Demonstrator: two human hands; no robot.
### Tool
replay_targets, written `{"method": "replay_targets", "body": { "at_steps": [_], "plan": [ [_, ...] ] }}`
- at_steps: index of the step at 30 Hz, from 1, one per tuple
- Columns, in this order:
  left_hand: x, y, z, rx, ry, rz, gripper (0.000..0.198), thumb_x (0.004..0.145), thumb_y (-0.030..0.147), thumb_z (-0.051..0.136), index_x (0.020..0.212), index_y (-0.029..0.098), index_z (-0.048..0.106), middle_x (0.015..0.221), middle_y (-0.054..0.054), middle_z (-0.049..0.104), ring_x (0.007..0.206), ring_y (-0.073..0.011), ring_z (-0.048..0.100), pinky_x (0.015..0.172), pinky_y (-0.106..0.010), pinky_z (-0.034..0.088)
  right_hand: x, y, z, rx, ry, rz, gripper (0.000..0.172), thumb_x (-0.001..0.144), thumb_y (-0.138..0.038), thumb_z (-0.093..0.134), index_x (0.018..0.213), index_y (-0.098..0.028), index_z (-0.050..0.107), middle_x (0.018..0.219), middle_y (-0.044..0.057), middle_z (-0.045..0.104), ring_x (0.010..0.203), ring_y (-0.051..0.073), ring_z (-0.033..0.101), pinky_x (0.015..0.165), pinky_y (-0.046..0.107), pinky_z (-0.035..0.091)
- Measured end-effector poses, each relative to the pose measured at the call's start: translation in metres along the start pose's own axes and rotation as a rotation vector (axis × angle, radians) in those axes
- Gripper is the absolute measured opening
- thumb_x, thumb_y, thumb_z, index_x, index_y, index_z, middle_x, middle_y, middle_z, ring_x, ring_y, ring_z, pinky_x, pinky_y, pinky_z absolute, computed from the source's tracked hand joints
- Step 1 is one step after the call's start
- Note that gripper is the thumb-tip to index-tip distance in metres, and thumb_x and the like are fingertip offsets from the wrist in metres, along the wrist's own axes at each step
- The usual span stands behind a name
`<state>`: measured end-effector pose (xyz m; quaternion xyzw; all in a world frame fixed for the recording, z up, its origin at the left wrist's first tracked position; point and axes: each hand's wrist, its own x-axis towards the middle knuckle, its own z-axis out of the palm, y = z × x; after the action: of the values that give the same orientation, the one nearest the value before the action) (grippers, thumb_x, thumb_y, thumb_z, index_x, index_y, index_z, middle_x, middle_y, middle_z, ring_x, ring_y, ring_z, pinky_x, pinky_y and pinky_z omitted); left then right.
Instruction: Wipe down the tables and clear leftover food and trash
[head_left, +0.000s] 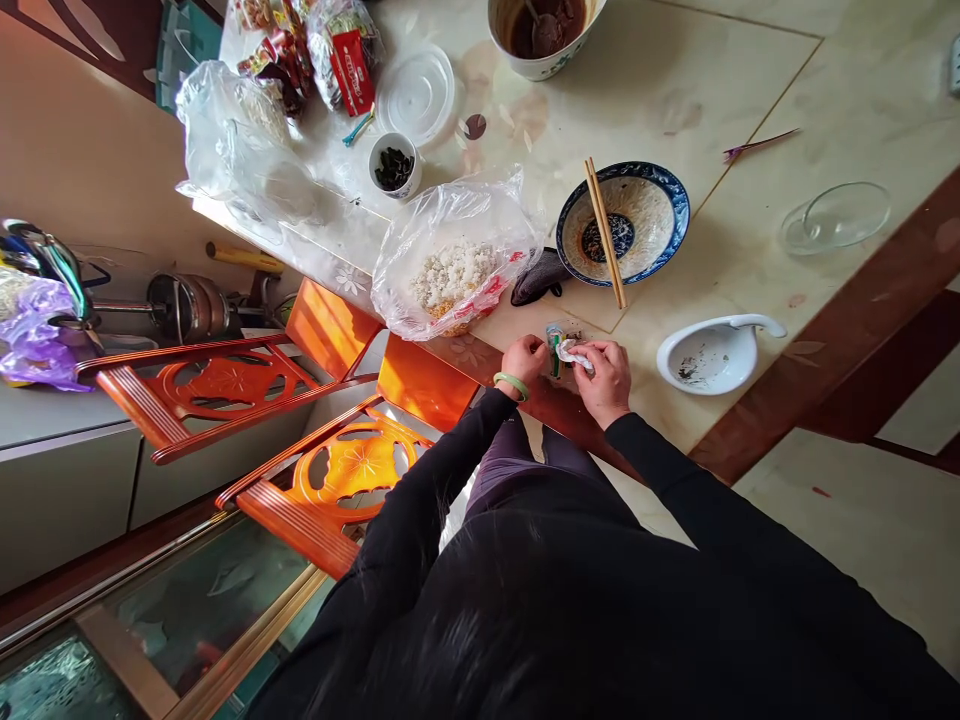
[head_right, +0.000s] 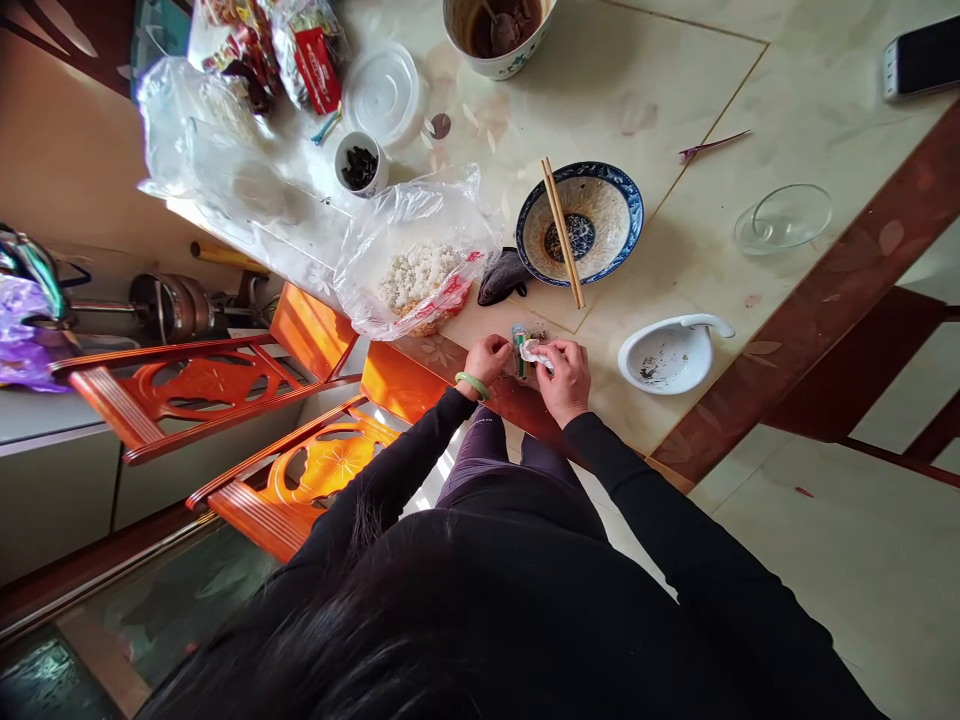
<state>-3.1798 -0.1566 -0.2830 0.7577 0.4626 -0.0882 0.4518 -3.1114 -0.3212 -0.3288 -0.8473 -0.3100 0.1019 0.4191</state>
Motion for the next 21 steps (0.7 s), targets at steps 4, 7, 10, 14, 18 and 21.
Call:
{"method": "replay_targets", "body": {
  "at_steps": [4, 7, 10, 14, 18, 21],
  "plan": [
    [0.002, -0.002, 0.005, -0.165, -0.051, -0.030, 0.019, 0.089, 0.020, 0.071, 0.072, 0.020, 0.064, 0.065, 0.003, 0.063, 0.068, -0.0143, 0.058, 0.073, -0.026, 0.046, -0.001, 0.001, 0.004, 0.101, 0.037, 0.053, 0.025, 0.087, -0.012, 0.063, 0.103, -0.024, 0.078, 0.129, 0.013, 0.061, 0.116, 0.028, 0.065, 0.108, 0.049, 0.057],
    [0.003, -0.005, 0.010, -0.329, -0.058, -0.069, 0.022, 0.086, 0.014, 0.071, 0.069, 0.019, 0.058, 0.063, 0.006, 0.058, 0.064, -0.0112, 0.055, 0.070, -0.023, 0.045, -0.001, -0.002, 0.002, 0.174, 0.040, 0.071, 0.024, 0.087, -0.013, 0.063, 0.103, -0.024, 0.077, 0.129, 0.012, 0.063, 0.116, 0.026, 0.068, 0.108, 0.047, 0.058],
    [-0.003, -0.008, 0.011, -0.578, -0.073, -0.165, 0.025, 0.085, 0.010, 0.073, 0.069, 0.019, 0.054, 0.063, 0.006, 0.057, 0.062, -0.0089, 0.055, 0.072, -0.023, 0.049, -0.001, -0.008, -0.005, 0.220, 0.025, 0.045, 0.020, 0.091, -0.017, 0.063, 0.104, -0.024, 0.076, 0.123, 0.012, 0.069, 0.117, 0.027, 0.069, 0.108, 0.047, 0.058],
    [-0.021, -0.014, 0.002, -0.909, -0.106, -0.300, 0.029, 0.079, 0.011, 0.085, 0.084, 0.018, 0.058, 0.072, 0.004, 0.065, 0.069, -0.0126, 0.068, 0.086, -0.033, 0.059, -0.002, -0.018, -0.019, 0.262, -0.021, 0.014, 0.016, 0.093, -0.020, 0.061, 0.104, -0.024, 0.073, 0.120, 0.011, 0.073, 0.115, 0.027, 0.071, 0.107, 0.047, 0.058],
    [-0.045, -0.025, -0.007, -1.057, -0.163, -0.328, 0.037, 0.077, 0.014, 0.090, 0.107, 0.017, 0.067, 0.083, -0.001, 0.074, 0.078, -0.0173, 0.075, 0.099, -0.043, 0.062, -0.006, -0.027, -0.031, 0.291, -0.111, 0.018, 0.014, 0.092, -0.021, 0.062, 0.102, -0.024, 0.072, 0.115, 0.010, 0.074, 0.111, 0.026, 0.071, 0.103, 0.045, 0.059],
    [-0.063, -0.038, -0.007, -1.120, -0.167, -0.347, 0.037, 0.077, 0.015, 0.090, 0.107, 0.016, 0.070, 0.086, -0.002, 0.076, 0.078, -0.0166, 0.076, 0.103, -0.044, 0.062, -0.010, -0.029, -0.037, 0.315, -0.161, 0.037, 0.012, 0.092, -0.026, 0.064, 0.101, -0.024, 0.071, 0.109, 0.009, 0.075, 0.106, 0.026, 0.071, 0.096, 0.043, 0.060]
  ]
}}
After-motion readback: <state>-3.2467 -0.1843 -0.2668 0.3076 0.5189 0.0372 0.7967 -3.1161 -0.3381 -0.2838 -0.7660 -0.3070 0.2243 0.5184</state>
